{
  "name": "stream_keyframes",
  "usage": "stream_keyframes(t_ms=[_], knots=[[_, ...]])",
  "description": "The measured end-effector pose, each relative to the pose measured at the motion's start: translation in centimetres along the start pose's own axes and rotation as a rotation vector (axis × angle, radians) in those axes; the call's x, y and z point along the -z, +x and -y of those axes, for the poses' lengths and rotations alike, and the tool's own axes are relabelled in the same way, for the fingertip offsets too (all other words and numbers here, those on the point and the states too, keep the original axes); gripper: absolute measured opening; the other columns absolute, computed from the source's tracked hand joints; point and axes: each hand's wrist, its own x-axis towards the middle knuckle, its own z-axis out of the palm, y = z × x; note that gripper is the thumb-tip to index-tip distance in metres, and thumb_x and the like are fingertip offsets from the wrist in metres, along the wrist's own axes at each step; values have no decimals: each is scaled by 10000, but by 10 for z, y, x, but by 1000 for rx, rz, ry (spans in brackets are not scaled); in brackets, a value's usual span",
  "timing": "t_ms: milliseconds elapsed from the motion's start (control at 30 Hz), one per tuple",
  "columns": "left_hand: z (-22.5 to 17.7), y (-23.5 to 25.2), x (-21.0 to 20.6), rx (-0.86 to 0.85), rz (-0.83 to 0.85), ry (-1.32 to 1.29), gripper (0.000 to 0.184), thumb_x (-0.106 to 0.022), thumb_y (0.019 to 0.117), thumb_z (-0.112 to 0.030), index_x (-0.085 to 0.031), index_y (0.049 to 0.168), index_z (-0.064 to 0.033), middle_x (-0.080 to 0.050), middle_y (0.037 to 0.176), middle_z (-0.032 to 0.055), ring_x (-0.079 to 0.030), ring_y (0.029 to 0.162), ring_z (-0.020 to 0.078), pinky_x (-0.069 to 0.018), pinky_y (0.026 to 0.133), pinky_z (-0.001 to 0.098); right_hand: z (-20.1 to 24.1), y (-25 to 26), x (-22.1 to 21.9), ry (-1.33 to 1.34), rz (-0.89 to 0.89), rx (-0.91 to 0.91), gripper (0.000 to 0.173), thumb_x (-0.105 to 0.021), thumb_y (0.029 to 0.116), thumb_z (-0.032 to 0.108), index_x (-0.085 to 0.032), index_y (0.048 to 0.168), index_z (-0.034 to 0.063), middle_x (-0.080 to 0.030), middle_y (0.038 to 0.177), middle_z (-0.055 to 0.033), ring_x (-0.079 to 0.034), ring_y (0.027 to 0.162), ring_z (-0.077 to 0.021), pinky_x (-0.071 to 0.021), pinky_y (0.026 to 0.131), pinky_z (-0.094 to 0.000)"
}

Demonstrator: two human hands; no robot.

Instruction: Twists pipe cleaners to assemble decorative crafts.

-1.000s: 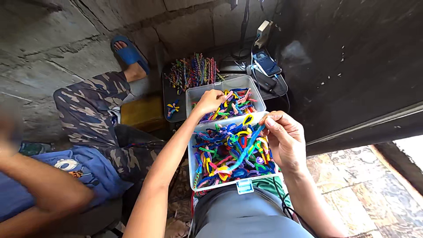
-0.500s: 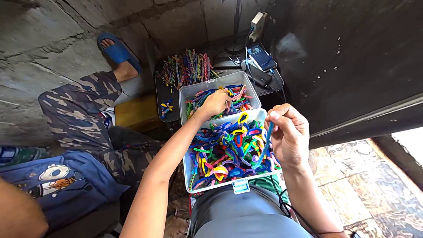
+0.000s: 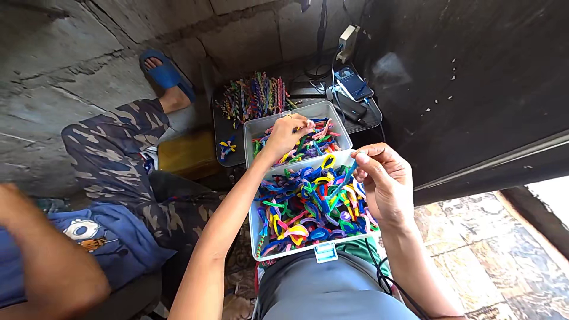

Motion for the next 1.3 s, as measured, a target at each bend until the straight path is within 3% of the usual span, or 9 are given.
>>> stream_keyframes(t_ms=[67, 100, 267, 467, 767, 933, 1033, 1200, 1300], knots=[[-22, -12, 7, 89, -56, -263, 170, -631, 1004, -105, -750, 1044, 10, -739, 977, 43, -684, 900, 57, -546, 867, 235, -1, 0, 0, -18, 14, 10, 161, -615, 975, 56, -733, 962, 165, -691, 858, 91, -610, 685, 19, -533, 648, -138], [-33, -19, 9, 118, -42, -435, 156, -600, 1014, -70, -731, 1039, 12, -729, 870, -6, -682, 789, 14, -572, 782, 199, -2, 0, 0, -17, 27, 14, 158, -618, 976, 51, -733, 973, 159, -697, 876, 88, -618, 696, 16, -540, 654, -142], [-75, -48, 23, 154, 149, -814, 241, -456, 1051, -29, -690, 1088, 11, -714, 775, -40, -690, 680, 36, -605, 675, 211, -4, -6, -6, -18, 72, -13, 140, -618, 987, 68, -735, 1012, 141, -684, 948, 65, -633, 731, 0, -563, 659, -155], [-102, -69, 25, 78, 185, -788, 139, -567, 999, 30, -697, 955, 12, -717, 733, -24, -653, 586, 0, -563, 554, 152, -4, -9, -8, 30, 84, -26, 147, -630, 983, 91, -755, 948, 160, -711, 934, 63, -625, 722, 5, -543, 661, -152], [-109, -82, 18, 7, 164, -518, 134, -604, 1008, -46, -711, 981, 30, -705, 739, 14, -637, 584, 6, -543, 535, 149, -4, -12, -12, 40, 71, -11, 102, -702, 941, 80, -785, 939, 140, -737, 878, 43, -651, 687, -9, -564, 635, -162], [-110, -86, 11, -159, -136, -193, 139, -654, 952, -48, -764, 896, 17, -738, 947, 81, -679, 832, 24, -556, 738, 157, -5, -11, -13, 83, 44, -101, 173, -601, 994, 96, -749, 934, 160, -719, 853, 52, -645, 690, -7, -552, 630, -165], [-104, -87, 14, -218, -143, -437, 140, -609, 954, 15, -735, 903, 48, -726, 1049, 101, -690, 991, 103, -574, 903, 258, -5, -9, -12, 105, 22, -141, 170, -588, 1008, 125, -737, 939, 170, -690, 833, 68, -629, 679, -2, -554, 635, -170], [-99, -91, 16, -208, -2, -646, 163, -586, 1000, -92, -696, 901, -23, -652, 1153, 40, -625, 1070, 64, -552, 887, 216, -5, -10, -12, 107, 17, -57, 137, -612, 1004, 147, -735, 954, 183, -678, 918, 69, -624, 716, -2, -549, 643, -160], [-100, -95, 14, -127, 95, -747, 222, -536, 1004, -93, -646, 1156, 27, -621, 1200, 44, -628, 1037, 59, -566, 848, 219, -6, -12, -12, 87, 34, -6, 112, -625, 1004, 147, -734, 991, 173, -686, 970, 62, -649, 773, -13, -569, 693, -174]])
